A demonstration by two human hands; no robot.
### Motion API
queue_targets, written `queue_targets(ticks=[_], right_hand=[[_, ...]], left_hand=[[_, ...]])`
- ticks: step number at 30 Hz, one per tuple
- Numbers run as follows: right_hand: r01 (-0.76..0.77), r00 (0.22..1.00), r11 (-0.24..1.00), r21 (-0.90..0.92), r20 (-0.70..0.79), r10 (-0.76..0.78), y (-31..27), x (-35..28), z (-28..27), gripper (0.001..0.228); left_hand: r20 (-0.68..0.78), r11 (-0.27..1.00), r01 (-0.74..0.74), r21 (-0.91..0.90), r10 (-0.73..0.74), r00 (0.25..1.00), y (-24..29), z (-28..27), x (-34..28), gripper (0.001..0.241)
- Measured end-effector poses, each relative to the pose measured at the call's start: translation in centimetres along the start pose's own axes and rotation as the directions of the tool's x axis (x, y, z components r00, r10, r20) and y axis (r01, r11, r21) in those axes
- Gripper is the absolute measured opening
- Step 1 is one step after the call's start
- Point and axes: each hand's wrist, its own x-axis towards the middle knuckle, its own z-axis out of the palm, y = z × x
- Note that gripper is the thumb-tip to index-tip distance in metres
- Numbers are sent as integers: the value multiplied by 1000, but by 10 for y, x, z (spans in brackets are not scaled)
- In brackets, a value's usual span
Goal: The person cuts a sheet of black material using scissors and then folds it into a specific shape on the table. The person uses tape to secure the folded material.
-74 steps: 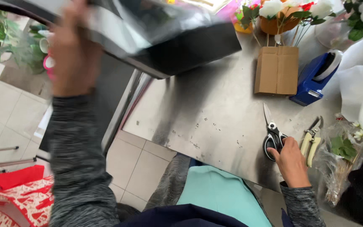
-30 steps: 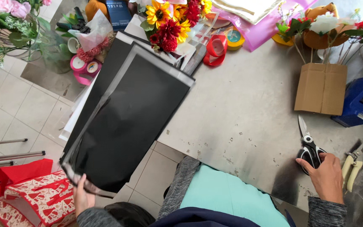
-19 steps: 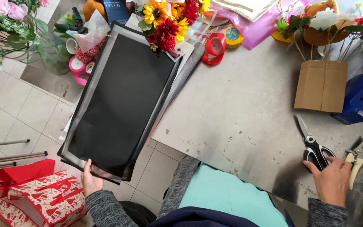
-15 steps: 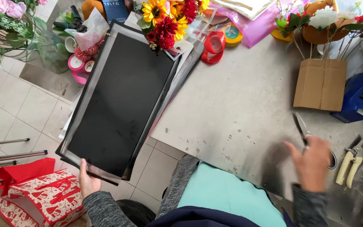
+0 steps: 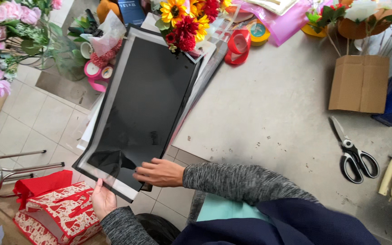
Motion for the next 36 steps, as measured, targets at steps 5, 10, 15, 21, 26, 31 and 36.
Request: queue_targets(ticks=[5, 10, 15, 21, 26, 31, 36], right_hand=[[20, 998, 993, 114, -63, -13, 0, 2, 22, 5], [-31, 1000, 969, 244, 1, 31, -2, 3, 25, 8], [-280, 952, 731, 623, 80, 297, 4, 10, 16, 11], [-325, 923, 697, 639, 53, 382, 11, 24, -1, 23], [-496, 836, 382, 780, 311, 451, 27, 29, -8, 22], [-478, 815, 414, 775, 217, 537, 36, 43, -39, 14], [-284, 879, 814, 508, -201, 432, 23, 68, -71, 10]], left_hand=[[-26, 995, 33, 93, -30, 999, 3, 14, -5, 36], [-99, 976, 9, 218, 13, 995, 0, 31, -17, 29], [42, 950, -86, 301, 77, 996, -7, 45, -23, 39], [54, 884, -123, 450, 111, 992, -12, 78, -44, 56], [-187, 884, -74, 461, 179, 966, -12, 89, -44, 74], [-260, 881, -79, 466, 222, 940, -20, 58, -5, 37], [-29, 749, -309, 587, 400, 916, -28, -60, 108, 40]])
